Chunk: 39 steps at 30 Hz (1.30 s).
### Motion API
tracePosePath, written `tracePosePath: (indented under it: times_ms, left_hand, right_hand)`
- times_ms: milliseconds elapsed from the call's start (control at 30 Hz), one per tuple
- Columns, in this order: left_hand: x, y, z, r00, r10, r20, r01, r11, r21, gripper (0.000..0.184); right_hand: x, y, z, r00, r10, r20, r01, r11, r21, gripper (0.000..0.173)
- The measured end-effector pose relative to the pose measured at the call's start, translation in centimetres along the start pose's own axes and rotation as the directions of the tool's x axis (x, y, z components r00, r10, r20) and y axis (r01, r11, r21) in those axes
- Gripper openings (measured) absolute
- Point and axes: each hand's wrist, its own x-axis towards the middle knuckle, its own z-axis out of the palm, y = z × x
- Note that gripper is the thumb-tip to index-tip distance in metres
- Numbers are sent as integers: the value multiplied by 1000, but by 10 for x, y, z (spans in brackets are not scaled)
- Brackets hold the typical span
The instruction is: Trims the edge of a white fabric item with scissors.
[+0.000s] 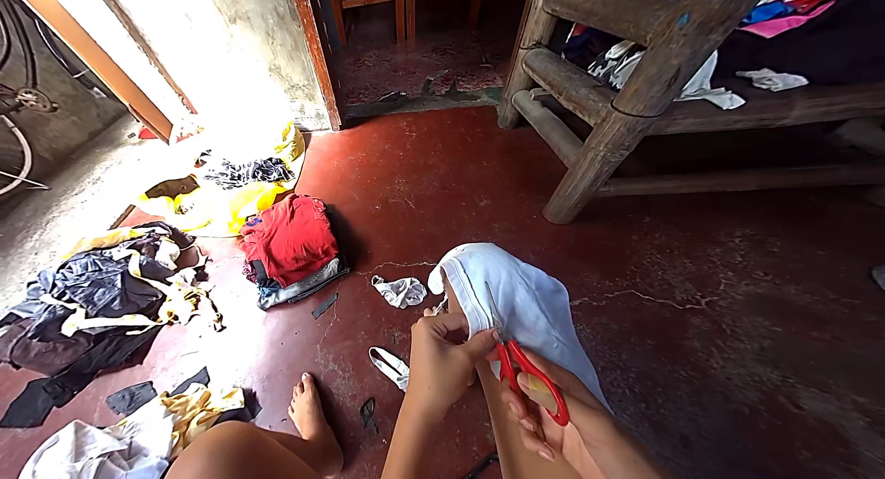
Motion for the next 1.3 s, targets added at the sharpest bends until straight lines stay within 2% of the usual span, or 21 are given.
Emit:
tracePosePath:
  times_ms: [233, 467, 933, 1300]
  left_hand:
    - [-1, 2, -2, 1000, 25, 3, -26, 998, 65, 12]
    - [-2, -1, 1, 999, 40, 12, -41, 994, 97, 14]
    - [1, -4, -3, 999, 22, 33, -27, 992, 126, 15]
    - [-2, 3, 5, 997, -5, -73, 15, 989, 145, 19]
  right_hand:
    - [4, -5, -4, 1000, 11, 24, -11, 1000, -7, 22]
    - [-5, -9, 2, 999, 30, -31, -31, 999, -15, 19]
    - [-8, -15, 1, 997, -13, -72, 10, 999, -49, 27]
    - [-9, -16, 1, 997, -1, -71, -5, 997, -78, 27]
